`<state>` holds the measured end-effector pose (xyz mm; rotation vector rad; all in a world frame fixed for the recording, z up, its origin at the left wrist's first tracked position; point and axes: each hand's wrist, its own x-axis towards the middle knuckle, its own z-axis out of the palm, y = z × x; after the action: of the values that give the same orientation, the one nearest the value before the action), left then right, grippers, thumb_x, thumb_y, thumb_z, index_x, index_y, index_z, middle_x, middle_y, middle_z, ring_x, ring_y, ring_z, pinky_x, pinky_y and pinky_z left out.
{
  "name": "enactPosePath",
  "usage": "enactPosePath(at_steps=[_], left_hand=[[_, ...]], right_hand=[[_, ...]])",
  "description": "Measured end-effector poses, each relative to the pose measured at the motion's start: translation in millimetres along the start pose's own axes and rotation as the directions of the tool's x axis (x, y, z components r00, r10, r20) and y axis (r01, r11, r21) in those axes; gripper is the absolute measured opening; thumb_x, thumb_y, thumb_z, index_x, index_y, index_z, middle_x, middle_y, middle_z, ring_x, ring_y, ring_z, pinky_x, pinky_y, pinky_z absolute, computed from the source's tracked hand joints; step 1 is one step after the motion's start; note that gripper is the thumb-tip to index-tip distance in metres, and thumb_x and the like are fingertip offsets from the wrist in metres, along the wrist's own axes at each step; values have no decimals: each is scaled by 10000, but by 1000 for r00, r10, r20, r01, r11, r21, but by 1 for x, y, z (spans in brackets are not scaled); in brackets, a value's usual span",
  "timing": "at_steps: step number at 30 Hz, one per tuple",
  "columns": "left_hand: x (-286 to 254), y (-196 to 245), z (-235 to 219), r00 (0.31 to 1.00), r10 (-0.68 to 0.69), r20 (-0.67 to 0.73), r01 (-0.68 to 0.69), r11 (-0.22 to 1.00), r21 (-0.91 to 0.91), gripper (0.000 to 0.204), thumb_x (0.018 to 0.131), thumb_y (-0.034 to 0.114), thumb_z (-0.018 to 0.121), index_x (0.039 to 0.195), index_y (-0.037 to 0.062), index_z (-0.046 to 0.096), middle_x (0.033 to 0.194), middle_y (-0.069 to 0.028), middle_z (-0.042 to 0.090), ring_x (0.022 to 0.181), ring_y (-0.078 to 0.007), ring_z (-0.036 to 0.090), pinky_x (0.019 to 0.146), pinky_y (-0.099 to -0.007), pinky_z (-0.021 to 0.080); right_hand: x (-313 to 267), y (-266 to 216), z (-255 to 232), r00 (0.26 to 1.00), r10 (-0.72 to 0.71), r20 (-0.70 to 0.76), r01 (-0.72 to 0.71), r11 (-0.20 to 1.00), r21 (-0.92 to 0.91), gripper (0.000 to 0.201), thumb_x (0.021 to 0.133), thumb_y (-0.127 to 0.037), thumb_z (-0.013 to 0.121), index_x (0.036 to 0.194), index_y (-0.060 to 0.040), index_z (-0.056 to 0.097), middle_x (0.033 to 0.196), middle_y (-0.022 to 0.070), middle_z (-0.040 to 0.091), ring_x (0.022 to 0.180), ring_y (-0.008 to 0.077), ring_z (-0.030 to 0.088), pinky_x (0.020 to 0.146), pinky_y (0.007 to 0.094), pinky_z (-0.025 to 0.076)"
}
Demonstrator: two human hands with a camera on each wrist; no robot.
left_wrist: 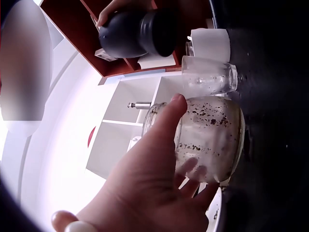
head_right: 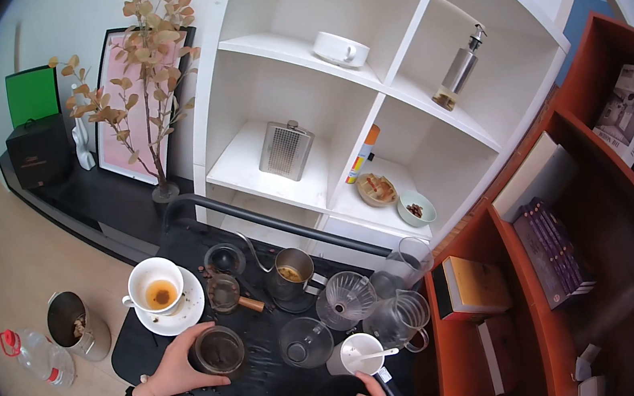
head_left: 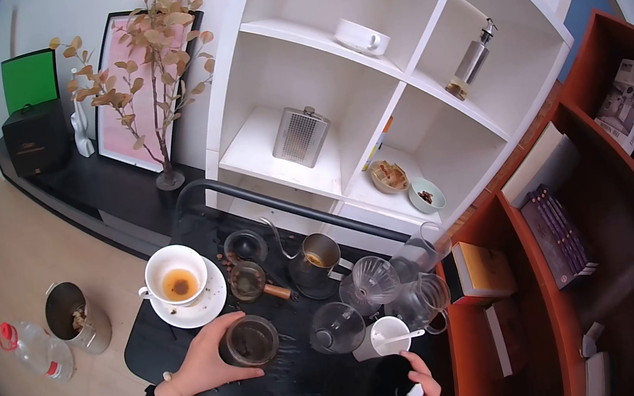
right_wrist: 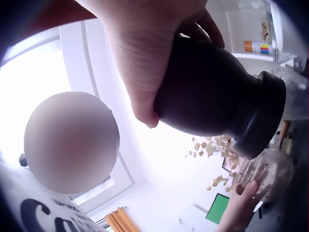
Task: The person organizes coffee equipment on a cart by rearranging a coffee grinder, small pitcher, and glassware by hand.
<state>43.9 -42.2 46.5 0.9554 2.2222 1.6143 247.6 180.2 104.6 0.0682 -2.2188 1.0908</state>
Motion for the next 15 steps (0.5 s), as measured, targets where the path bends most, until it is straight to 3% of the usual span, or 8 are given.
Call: enactPosePath(at_steps=[4,5,6,8,9,10,13,15], left_hand=[[0,-8,7,1000,-20,-2,20,995,-98,845,550,309,864,1236,36,452,1180,-127,531,1095,-264,523,954,-336,397],[1,-10,9,1000,1,-6,-1,996,-85,834,553,289,860,1235,37,453,1184,-131,529,1098,-265,521,950,-338,398],[2,-13,11,1000,6,-7,-6,996,-85,834,553,289,860,1235,37,453,1184,-131,529,1098,-265,521,950,-338,398],[6,-19,14,1000,28,-8,-29,997,-77,825,555,268,855,1238,43,452,1178,-135,533,1105,-265,520,945,-342,400],[7,-19,15,999,32,-8,-33,996,-77,825,555,268,855,1238,43,452,1178,-135,533,1105,-265,520,945,-342,400],[9,-19,15,999,44,-15,-44,997,-59,817,556,262,853,1236,46,455,1171,-136,536,1100,-266,524,940,-343,403],[13,-16,16,1000,15,-19,-16,996,-84,804,557,259,851,1229,51,461,1159,-136,543,1088,-271,533,932,-344,410],[16,-16,17,999,-25,-22,22,992,-124,790,558,269,850,1214,46,471,1147,-141,546,1069,-279,543,918,-342,419]], right_hand=[[38,-9,30,992,-123,11,122,988,91,931,507,-259,890,1280,-83,401,1336,243,389,1230,394,397,1010,481,326],[33,-1,38,997,-69,32,65,990,122,1009,479,-260,900,1316,-93,362,1374,243,344,1261,411,355,1028,482,301],[54,-22,51,991,-70,-113,85,987,134,616,628,-173,806,1150,-57,500,1159,216,536,1074,328,533,904,428,424],[67,3,60,988,-129,79,118,984,131,931,505,-271,882,1242,-81,345,1303,249,380,1177,340,442,991,429,354],[74,0,67,991,-102,84,93,990,104,919,473,-178,891,1231,-82,382,1304,270,385,1182,369,448,986,442,359],[82,-1,73,991,-122,60,123,992,-7,817,542,-327,865,1182,-55,436,1253,277,444,1075,399,538,881,434,453],[92,3,89,991,-81,108,96,985,-143,796,564,-319,852,1192,-69,433,1289,228,429,1104,377,522,890,419,449],[97,11,96,993,-68,101,79,990,-113,794,570,-325,849,1196,-69,431,1295,228,421,1109,378,516,886,420,450]])
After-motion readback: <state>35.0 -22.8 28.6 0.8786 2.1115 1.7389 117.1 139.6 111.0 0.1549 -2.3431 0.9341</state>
